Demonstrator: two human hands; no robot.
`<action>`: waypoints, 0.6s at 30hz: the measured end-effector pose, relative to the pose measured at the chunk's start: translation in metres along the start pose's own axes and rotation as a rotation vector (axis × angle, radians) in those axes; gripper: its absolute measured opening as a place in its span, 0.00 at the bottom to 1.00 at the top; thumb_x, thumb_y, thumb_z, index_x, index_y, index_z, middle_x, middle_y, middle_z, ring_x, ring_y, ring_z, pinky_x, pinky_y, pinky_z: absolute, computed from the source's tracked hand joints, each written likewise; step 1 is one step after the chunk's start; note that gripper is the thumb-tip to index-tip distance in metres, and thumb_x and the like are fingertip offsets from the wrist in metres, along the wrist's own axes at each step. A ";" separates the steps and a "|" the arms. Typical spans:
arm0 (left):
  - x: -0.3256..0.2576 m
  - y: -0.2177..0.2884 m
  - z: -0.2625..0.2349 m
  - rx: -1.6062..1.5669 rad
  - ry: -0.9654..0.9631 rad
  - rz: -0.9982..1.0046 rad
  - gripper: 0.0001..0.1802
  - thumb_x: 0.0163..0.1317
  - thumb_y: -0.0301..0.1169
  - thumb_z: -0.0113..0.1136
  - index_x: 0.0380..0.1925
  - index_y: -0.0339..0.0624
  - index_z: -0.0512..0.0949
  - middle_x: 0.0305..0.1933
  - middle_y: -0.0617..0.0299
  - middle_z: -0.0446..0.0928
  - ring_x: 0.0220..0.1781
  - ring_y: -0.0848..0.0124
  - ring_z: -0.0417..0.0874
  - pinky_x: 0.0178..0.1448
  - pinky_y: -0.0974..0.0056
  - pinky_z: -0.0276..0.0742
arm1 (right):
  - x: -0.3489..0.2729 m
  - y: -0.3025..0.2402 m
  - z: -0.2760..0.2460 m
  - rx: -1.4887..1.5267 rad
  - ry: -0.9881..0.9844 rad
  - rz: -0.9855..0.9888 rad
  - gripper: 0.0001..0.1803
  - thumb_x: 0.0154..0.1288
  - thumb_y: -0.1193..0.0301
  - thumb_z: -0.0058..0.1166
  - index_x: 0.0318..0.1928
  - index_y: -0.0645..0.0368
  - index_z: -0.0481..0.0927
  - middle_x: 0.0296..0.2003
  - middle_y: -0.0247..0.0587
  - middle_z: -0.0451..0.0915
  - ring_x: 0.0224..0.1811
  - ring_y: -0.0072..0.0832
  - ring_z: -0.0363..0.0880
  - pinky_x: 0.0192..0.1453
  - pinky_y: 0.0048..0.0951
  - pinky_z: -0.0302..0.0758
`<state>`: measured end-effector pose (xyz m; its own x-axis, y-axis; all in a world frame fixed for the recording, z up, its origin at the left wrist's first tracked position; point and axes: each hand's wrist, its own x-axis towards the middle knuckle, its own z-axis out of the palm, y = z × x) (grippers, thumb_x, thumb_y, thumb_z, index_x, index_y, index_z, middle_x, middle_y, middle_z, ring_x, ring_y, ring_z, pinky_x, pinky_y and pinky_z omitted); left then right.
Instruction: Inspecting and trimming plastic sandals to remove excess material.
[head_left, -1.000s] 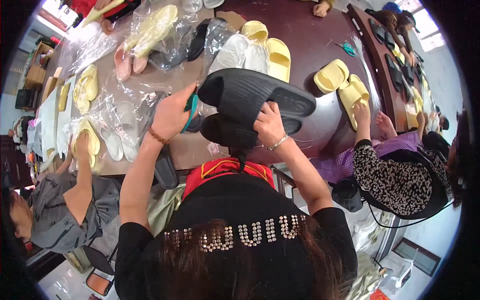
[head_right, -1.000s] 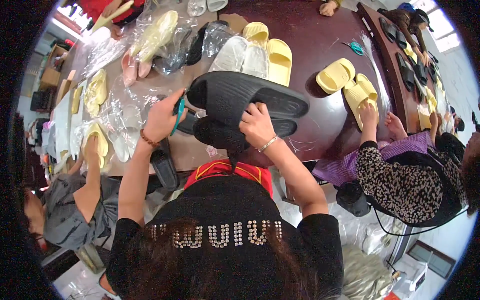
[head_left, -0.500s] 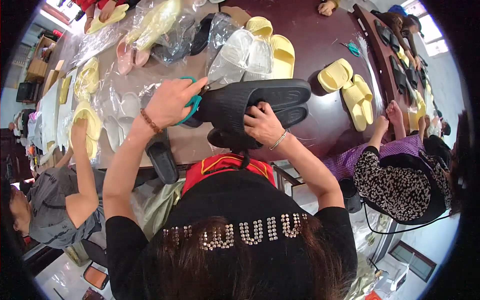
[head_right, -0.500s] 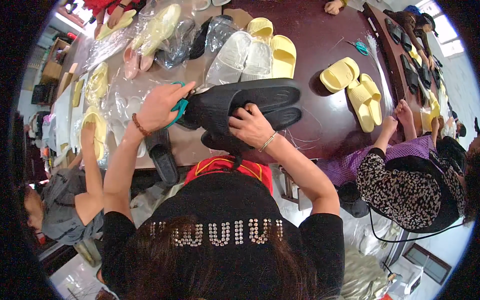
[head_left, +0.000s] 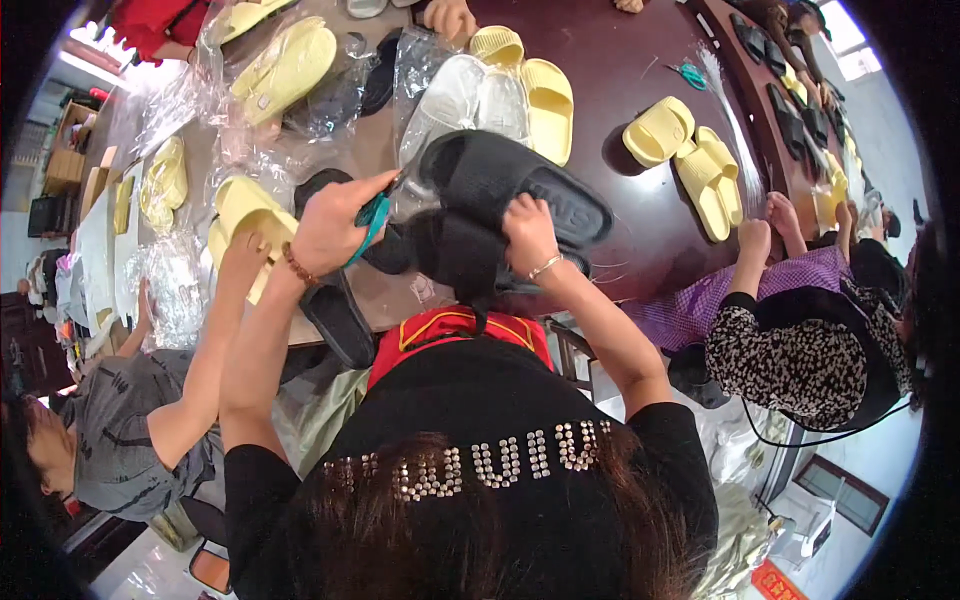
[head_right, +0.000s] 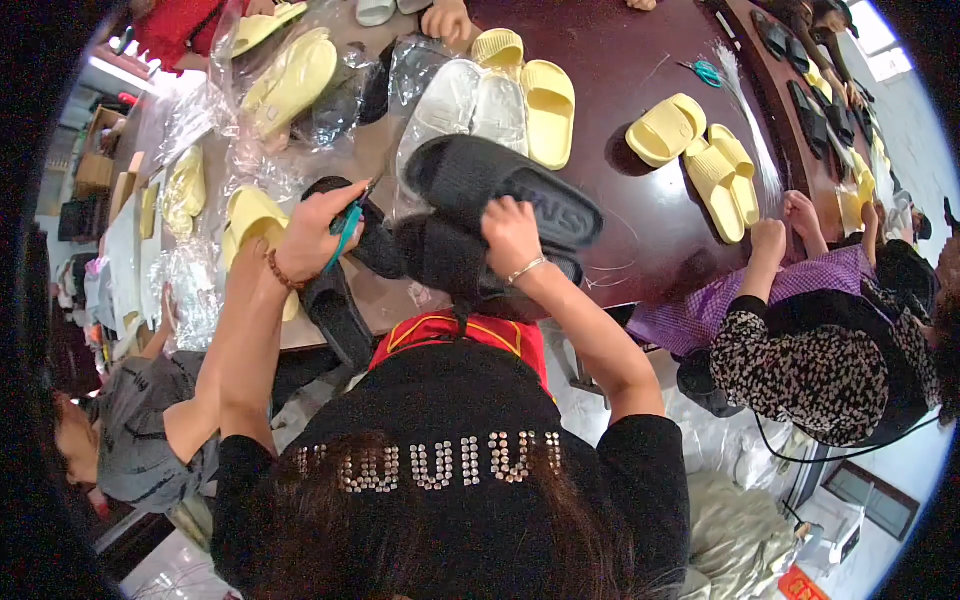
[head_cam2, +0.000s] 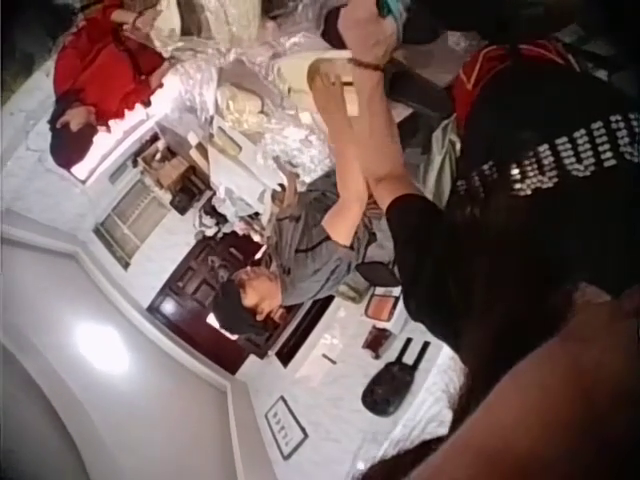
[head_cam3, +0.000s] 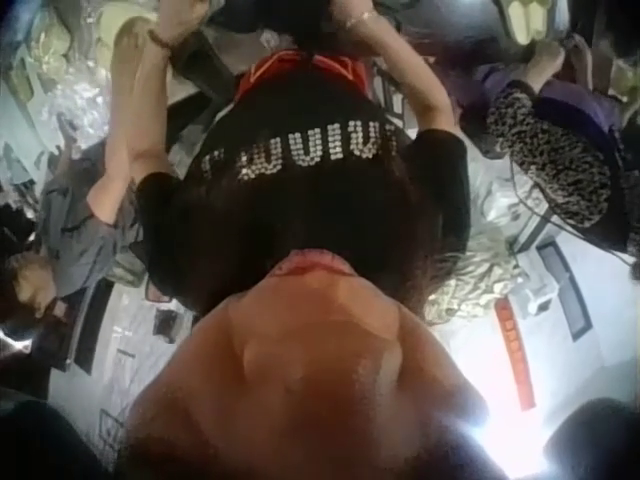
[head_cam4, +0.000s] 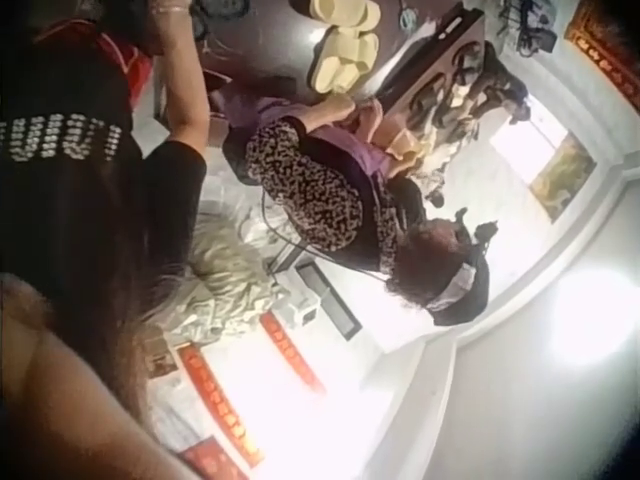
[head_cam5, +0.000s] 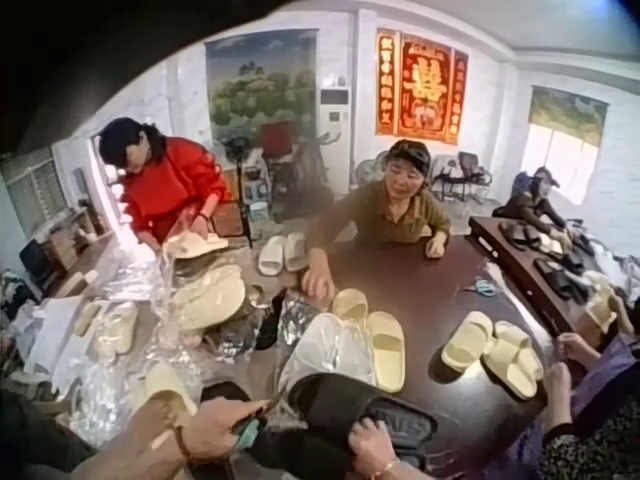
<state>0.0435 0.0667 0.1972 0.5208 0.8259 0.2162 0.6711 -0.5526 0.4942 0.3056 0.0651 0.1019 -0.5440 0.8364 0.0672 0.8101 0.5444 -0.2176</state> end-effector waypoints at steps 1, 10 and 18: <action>-0.005 -0.001 0.009 -0.057 0.043 -0.027 0.23 0.46 0.26 0.55 0.47 0.44 0.72 0.28 0.55 0.76 0.28 0.60 0.76 0.34 0.64 0.71 | 0.000 0.005 0.006 0.058 -0.053 0.191 0.07 0.42 0.76 0.46 0.26 0.60 0.74 0.32 0.41 0.71 0.41 0.38 0.67 0.47 0.37 0.63; -0.046 0.011 0.078 -0.560 0.023 -0.490 0.24 0.50 0.27 0.57 0.50 0.39 0.69 0.26 0.64 0.74 0.28 0.81 0.73 0.34 0.74 0.71 | 0.011 0.035 0.048 0.818 0.643 0.563 0.18 0.42 0.78 0.42 0.39 0.72 0.70 0.40 0.58 0.71 0.47 0.53 0.65 0.54 0.38 0.60; -0.052 0.028 0.116 -0.686 0.100 -0.566 0.24 0.49 0.29 0.57 0.49 0.36 0.67 0.25 0.60 0.73 0.26 0.75 0.75 0.32 0.70 0.71 | 0.025 0.029 0.067 1.454 0.875 1.059 0.21 0.52 0.75 0.45 0.50 0.65 0.66 0.45 0.46 0.72 0.45 0.40 0.68 0.53 0.30 0.61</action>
<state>0.0965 -0.0046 0.1020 0.1373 0.9781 -0.1562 0.3338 0.1028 0.9370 0.3008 0.0972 0.0321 0.5421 0.7752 -0.3242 -0.3175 -0.1682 -0.9332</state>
